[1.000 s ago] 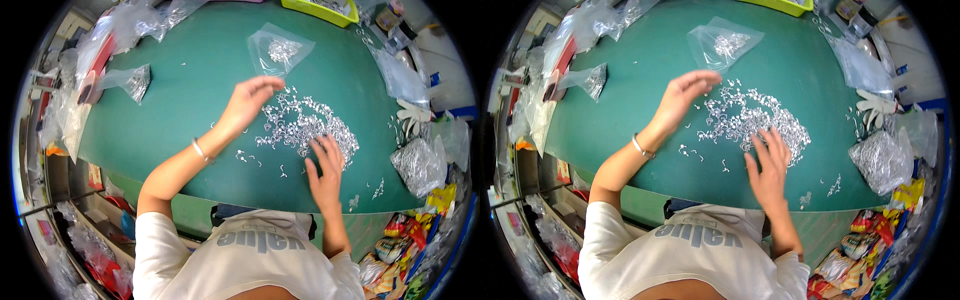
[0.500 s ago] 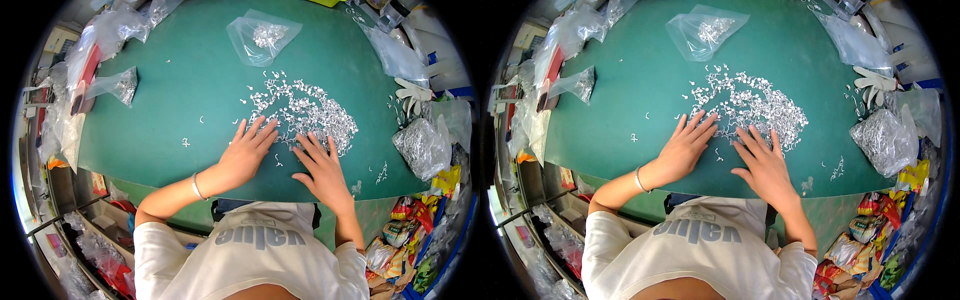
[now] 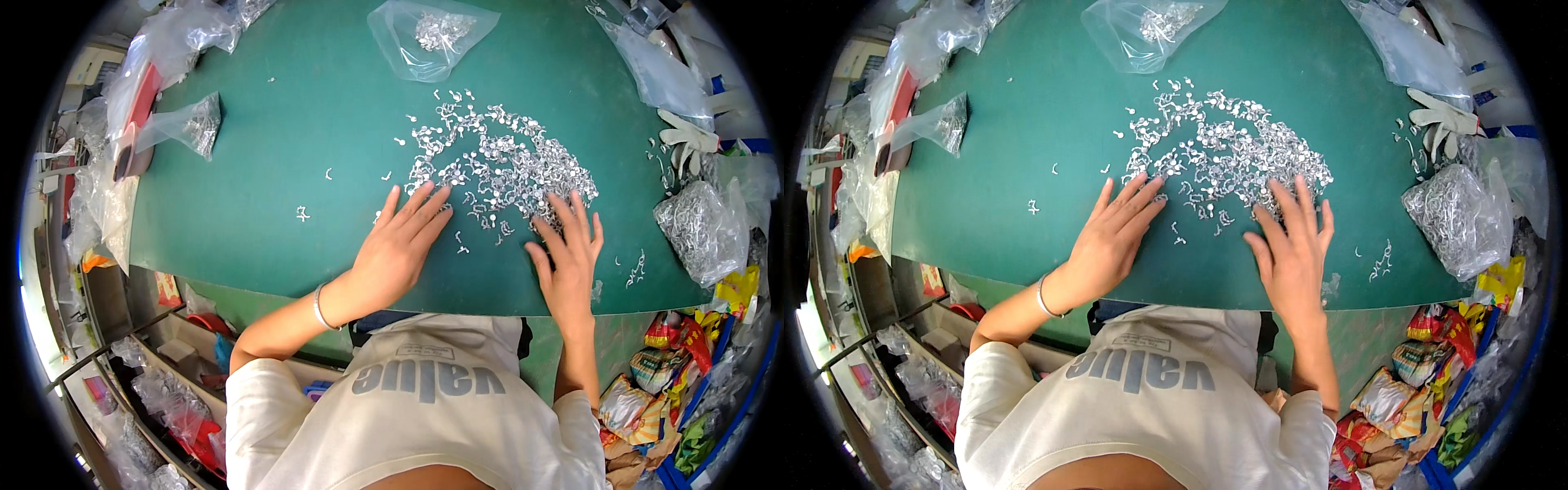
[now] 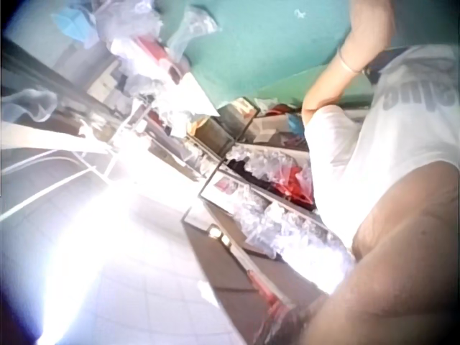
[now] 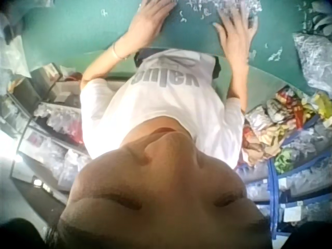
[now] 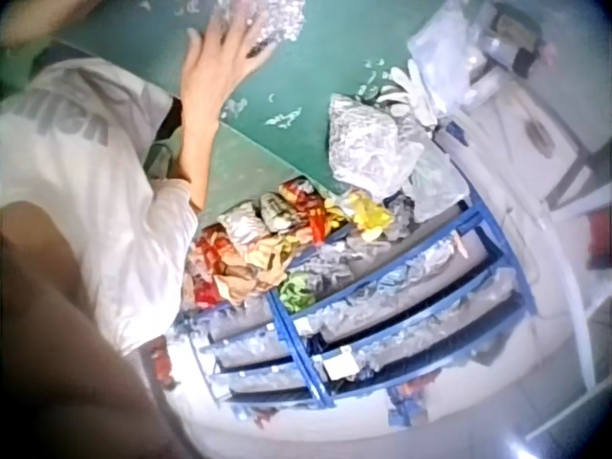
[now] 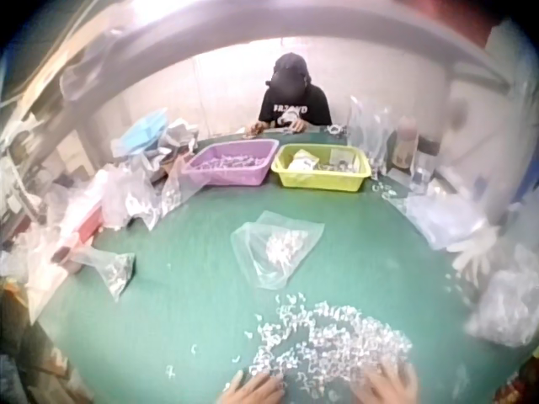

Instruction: The person sorts through a large pile of small silver-colored metal parts on a green workbench by hand, picking individual pieces and moving them into a plastic bag or a separate pile.

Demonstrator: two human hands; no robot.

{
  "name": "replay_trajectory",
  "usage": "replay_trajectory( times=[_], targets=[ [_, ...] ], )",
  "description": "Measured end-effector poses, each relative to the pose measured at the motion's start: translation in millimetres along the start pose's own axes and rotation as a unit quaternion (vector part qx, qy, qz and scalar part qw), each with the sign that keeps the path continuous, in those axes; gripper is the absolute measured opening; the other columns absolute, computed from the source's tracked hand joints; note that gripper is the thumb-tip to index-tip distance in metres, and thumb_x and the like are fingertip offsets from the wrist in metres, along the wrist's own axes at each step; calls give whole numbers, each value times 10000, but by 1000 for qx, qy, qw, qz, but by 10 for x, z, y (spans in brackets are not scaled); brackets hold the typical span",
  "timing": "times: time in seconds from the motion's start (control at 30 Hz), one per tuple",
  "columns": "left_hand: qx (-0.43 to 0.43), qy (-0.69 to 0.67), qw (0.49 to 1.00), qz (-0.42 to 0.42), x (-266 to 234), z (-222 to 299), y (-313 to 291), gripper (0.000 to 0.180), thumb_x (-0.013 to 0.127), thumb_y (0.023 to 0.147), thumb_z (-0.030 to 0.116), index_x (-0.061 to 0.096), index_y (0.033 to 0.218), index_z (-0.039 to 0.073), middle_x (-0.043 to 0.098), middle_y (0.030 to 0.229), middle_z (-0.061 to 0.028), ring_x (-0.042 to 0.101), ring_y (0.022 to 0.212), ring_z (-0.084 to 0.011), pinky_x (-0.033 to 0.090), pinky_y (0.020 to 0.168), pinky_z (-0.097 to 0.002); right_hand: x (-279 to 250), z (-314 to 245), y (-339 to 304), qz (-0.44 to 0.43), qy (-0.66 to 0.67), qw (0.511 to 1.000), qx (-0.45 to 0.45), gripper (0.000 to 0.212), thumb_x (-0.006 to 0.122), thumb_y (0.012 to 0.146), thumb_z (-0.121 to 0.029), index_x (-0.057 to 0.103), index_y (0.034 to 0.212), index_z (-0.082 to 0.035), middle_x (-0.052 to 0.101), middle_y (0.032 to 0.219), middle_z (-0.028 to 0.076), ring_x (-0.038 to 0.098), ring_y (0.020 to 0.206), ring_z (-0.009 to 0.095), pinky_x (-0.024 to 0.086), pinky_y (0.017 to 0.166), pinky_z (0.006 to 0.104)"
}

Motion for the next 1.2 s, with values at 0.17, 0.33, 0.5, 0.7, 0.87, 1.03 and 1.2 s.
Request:
replay_trajectory(
  times=[0.17, 0.33, 0.5, 0.7, 0.87, 1.03, 1.2],
  targets=[
    [28, 37, 999, -10, 113, 92, 211, 483, 591, 850, -1, 512, 1327, 2, 410, 1481, -149, 352, 1393, -347, 222, 1127, -590, 45, -246, 172, -7, 65, 998, -7, 461, 713, 821, -197, 603, 1256, -93, 450, 1438, 113, 317, 1399, 374, 214, 1096, 584],
    [-7, 55, 998, -10, 79, 44, 90, 480, 597, 852, 14, 512, 1323, -14, 411, 1481, -152, 356, 1392, -346, 224, 1118, -605, 89, -115, 30, -23, 15, 999, 16, 439, 720, 811, -188, 630, 1231, -101, 429, 1456, 117, 286, 1414, 379, 213, 1090, 585],
    [53, -6, 998, -27, 82, 235, 55, 585, 575, 739, -47, 509, 1320, -33, 421, 1474, -165, 355, 1399, -350, 246, 1117, -590, 87, -227, -9, -15, 79, 997, -22, 401, 714, 809, -185, 659, 1203, -140, 428, 1455, 127, 298, 1406, 393, 219, 1090, 578],
    [37, 7, 998, -50, 125, 246, -104, 575, 546, 725, -75, 519, 1300, -49, 430, 1466, -168, 365, 1393, -352, 223, 1128, -594, 72, -127, -104, -14, 62, 998, -4, 339, 725, 796, -176, 701, 1133, -150, 453, 1429, 141, 317, 1394, 388, 240, 1079, 555],
    [42, 1, 998, -44, 73, 317, -4, 559, 545, 738, -83, 526, 1295, -44, 438, 1459, -166, 370, 1390, -348, 244, 1131, -565, 138, -235, -18, -1, 61, 998, 1, 400, 736, 789, -193, 671, 1183, -170, 428, 1447, 119, 301, 1396, 395, 217, 1077, 579],
    [78, 8, 995, -61, 193, 322, -35, 575, 534, 744, -67, 511, 1318, -42, 418, 1478, -162, 349, 1403, -346, 230, 1126, -587, 214, -335, 26, -41, 50, 998, 3, 444, 743, 782, -225, 654, 1214, -175, 384, 1482, 112, 251, 1416, 400, 173, 1079, 627],
    [-3, 53, 998, -22, 51, 136, -88, 604, 541, 725, -71, 500, 1327, -46, 409, 1484, -166, 340, 1405, -356, 221, 1122, -604, 134, -348, -174, -81, 79, 994, -2, 491, 758, 756, -263, 650, 1221, -150, 393, 1482, 115, 239, 1423, 402, 160, 1074, 641]
  ],
)
Point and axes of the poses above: each hand's wrist, its own y-axis towards the middle knuckle, its own x-axis out of the palm, z = x × y, the point moved 6 cm from there along y, towards the middle knuckle
